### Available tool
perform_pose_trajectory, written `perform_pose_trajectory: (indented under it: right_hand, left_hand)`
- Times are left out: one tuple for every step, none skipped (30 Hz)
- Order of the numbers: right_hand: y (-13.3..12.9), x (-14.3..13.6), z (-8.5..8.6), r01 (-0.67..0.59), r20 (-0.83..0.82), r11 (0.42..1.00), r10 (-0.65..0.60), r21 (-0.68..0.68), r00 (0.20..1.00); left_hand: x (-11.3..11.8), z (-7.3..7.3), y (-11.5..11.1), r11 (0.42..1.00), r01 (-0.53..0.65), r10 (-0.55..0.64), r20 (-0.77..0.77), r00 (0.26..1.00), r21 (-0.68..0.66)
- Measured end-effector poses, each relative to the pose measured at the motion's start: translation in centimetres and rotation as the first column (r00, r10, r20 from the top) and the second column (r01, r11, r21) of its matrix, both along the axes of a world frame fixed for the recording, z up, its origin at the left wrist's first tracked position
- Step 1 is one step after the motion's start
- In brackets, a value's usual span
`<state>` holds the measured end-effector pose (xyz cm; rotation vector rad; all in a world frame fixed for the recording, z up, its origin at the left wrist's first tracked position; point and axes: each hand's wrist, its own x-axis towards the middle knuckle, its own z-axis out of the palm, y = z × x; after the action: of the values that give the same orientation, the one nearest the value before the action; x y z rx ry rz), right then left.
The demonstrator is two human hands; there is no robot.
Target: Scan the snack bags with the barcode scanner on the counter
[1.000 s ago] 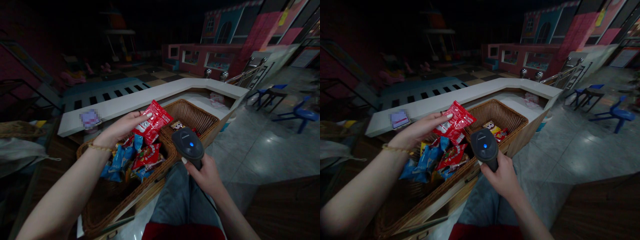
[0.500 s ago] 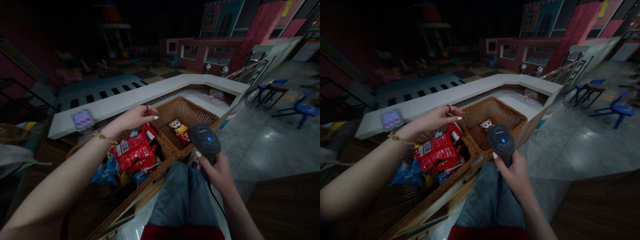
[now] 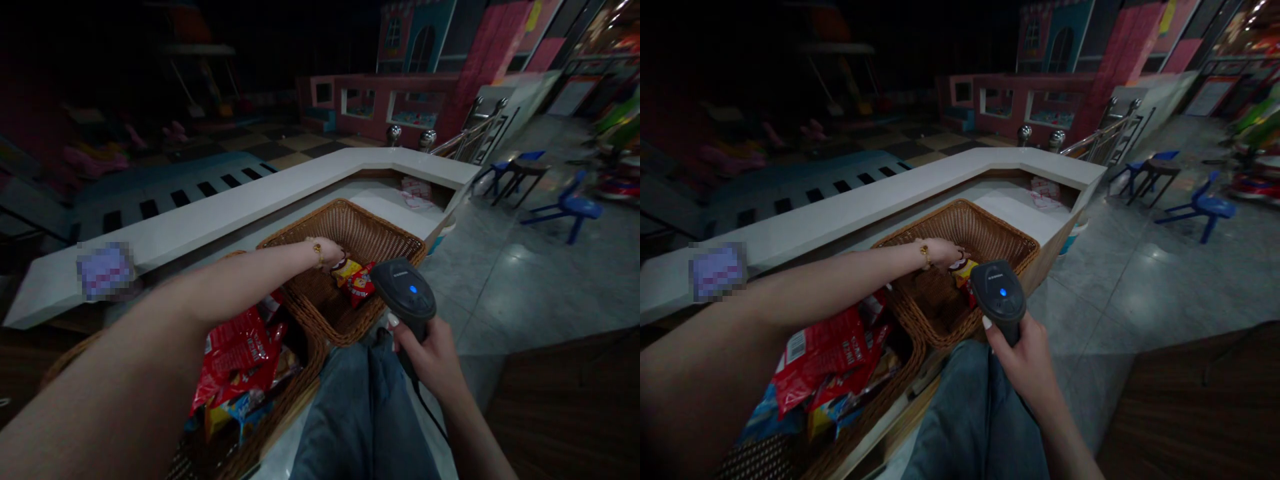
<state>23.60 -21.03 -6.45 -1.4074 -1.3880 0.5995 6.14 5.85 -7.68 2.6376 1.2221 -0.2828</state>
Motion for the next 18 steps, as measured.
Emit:
perform_pose_trajectory:
  right_hand:
    - [0.2, 0.0, -0.1, -0.008, 0.004, 1.000, 0.008, -0.001, 1.000]
    - [0.3, 0.1, -0.1, -0.016, 0.005, 1.000, 0.016, -0.003, 1.000]
    - [0.5, 0.1, -0.2, -0.022, 0.004, 1.000, 0.022, -0.006, 1.000]
    - [0.6, 0.1, -0.3, -0.023, 0.000, 1.000, 0.023, -0.008, 1.000]
    - [0.7, 0.2, -0.3, -0.022, -0.005, 1.000, 0.022, -0.010, 1.000]
    - [0.8, 0.2, -0.3, -0.018, -0.010, 1.000, 0.018, -0.011, 1.000]
    - [0.8, 0.2, -0.3, -0.014, -0.013, 1.000, 0.014, -0.013, 1.000]
    - [0.8, 0.2, -0.3, -0.011, -0.015, 1.000, 0.011, -0.017, 1.000]
    - [0.9, 0.2, -0.3, -0.009, -0.015, 1.000, 0.009, -0.021, 1.000]
    - [0.8, 0.2, -0.2, -0.010, -0.015, 1.000, 0.009, -0.026, 1.000]
    - [0.8, 0.2, -0.2, -0.012, -0.015, 1.000, 0.011, -0.027, 1.000]
    - [0.7, 0.2, -0.1, -0.014, -0.017, 1.000, 0.013, -0.027, 1.000]
    - [0.6, 0.1, 0.0, -0.016, -0.017, 1.000, 0.016, -0.022, 1.000]
    - [0.4, 0.1, 0.0, -0.017, -0.018, 1.000, 0.016, -0.015, 1.000]
    - [0.2, 0.1, 0.1, -0.017, -0.019, 1.000, 0.017, -0.009, 1.000]
    - [0.0, 0.1, 0.2, -0.016, -0.019, 1.000, 0.015, -0.003, 1.000]
    - [-0.2, 0.1, 0.4, -0.014, -0.019, 1.000, 0.014, 0.001, 1.000]
    - [-0.4, 0.1, 0.5, -0.015, -0.018, 1.000, 0.015, 0.004, 1.000]
  left_hand:
    - [0.5, -0.5, 0.2, 1.000, 0.006, -0.006, -0.061, 0.998, -0.003]
    - [0.8, -0.9, 0.3, 1.000, 0.015, -0.016, -0.115, 0.993, -0.006]
    - [1.0, -1.2, 0.2, 1.000, 0.026, -0.026, -0.156, 0.987, -0.004]
    - [1.1, -1.5, 0.0, 0.999, 0.037, -0.036, -0.183, 0.982, 0.002]
    - [1.2, -1.6, -0.2, 0.999, 0.048, -0.044, -0.203, 0.978, 0.011]
    - [1.2, -1.7, -0.5, 0.998, 0.059, -0.053, -0.216, 0.975, 0.021]
    - [1.3, -1.7, -0.9, 0.997, 0.070, -0.062, -0.224, 0.973, 0.029]
    - [1.3, -1.6, -1.1, 0.996, 0.078, -0.068, -0.231, 0.971, 0.035]
    - [1.3, -1.4, -1.3, 0.996, 0.081, -0.070, -0.238, 0.969, 0.038]
    - [1.3, -1.0, -1.5, 0.996, 0.080, -0.068, -0.247, 0.967, 0.037]
    - [1.3, -0.5, -1.5, 0.997, 0.073, -0.061, -0.258, 0.964, 0.035]
    - [1.3, 0.2, -1.4, 0.998, 0.061, -0.050, -0.269, 0.962, 0.031]
    - [1.1, 1.1, -1.3, 0.999, 0.046, -0.037, -0.281, 0.959, 0.028]
    - [0.8, 2.1, -1.1, 0.999, 0.033, -0.023, -0.296, 0.955, 0.031]
    - [0.3, 3.3, -1.0, 0.999, 0.019, -0.008, -0.292, 0.956, 0.037]
    - [-0.4, 4.6, -1.0, 0.999, 0.001, 0.008, -0.250, 0.968, 0.035]
    - [-1.3, 5.9, -1.3, 1.000, -0.017, 0.021, -0.177, 0.984, 0.024]
    - [-2.4, 7.1, -1.8, 0.999, -0.046, 0.046, 0.001, 0.999, -0.026]
